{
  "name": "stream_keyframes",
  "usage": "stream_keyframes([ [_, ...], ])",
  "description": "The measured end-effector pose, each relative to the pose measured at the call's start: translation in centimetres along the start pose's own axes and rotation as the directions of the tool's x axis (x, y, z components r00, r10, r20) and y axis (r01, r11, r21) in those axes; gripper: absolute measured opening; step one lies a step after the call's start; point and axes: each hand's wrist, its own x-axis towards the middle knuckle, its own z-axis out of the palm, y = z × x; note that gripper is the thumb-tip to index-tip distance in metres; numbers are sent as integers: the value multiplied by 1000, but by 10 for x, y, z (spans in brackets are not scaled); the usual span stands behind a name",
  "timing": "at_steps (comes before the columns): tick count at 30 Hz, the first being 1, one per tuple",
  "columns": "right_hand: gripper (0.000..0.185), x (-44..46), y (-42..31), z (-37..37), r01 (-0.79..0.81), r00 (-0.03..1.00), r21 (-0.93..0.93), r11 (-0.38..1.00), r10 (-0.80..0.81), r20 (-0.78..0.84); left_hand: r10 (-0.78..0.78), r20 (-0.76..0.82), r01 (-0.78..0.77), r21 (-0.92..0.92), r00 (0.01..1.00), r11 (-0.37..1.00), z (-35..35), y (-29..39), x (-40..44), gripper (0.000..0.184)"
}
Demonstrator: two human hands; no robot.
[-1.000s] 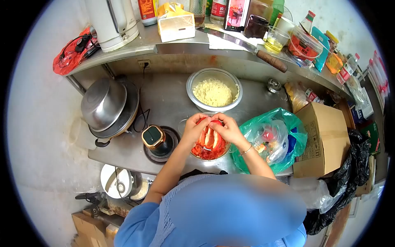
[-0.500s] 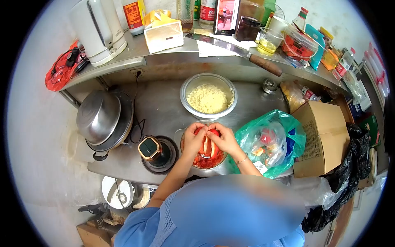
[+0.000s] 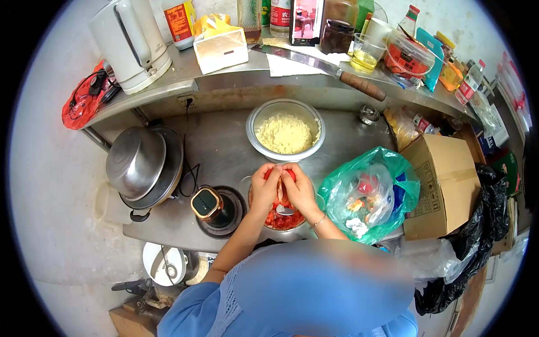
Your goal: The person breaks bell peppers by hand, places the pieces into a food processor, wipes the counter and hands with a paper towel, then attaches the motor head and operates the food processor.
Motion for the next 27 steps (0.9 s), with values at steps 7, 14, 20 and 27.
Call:
stream_keyframes([
  [7, 15, 15, 60, 3, -172, 951, 583, 794, 288, -112, 8, -88, -19, -130, 996, 991, 1, 10, -2, 7],
  [14, 20, 23, 35, -23, 12, 907, 755, 656, 311, -284, -206, -204, 20, -660, 957, 751, 7, 23, 21, 20],
  [20, 21, 14, 41, -73, -68, 914, 752, 656, 344, -217, -130, -231, -57, -660, 964, 750, -12, 35, 26, 27],
  [27, 20, -6, 25, -72, -178, 952, 687, 704, 300, -61, 175, -92, -172, 44, 980, 984, -27, 32, 7, 18],
])
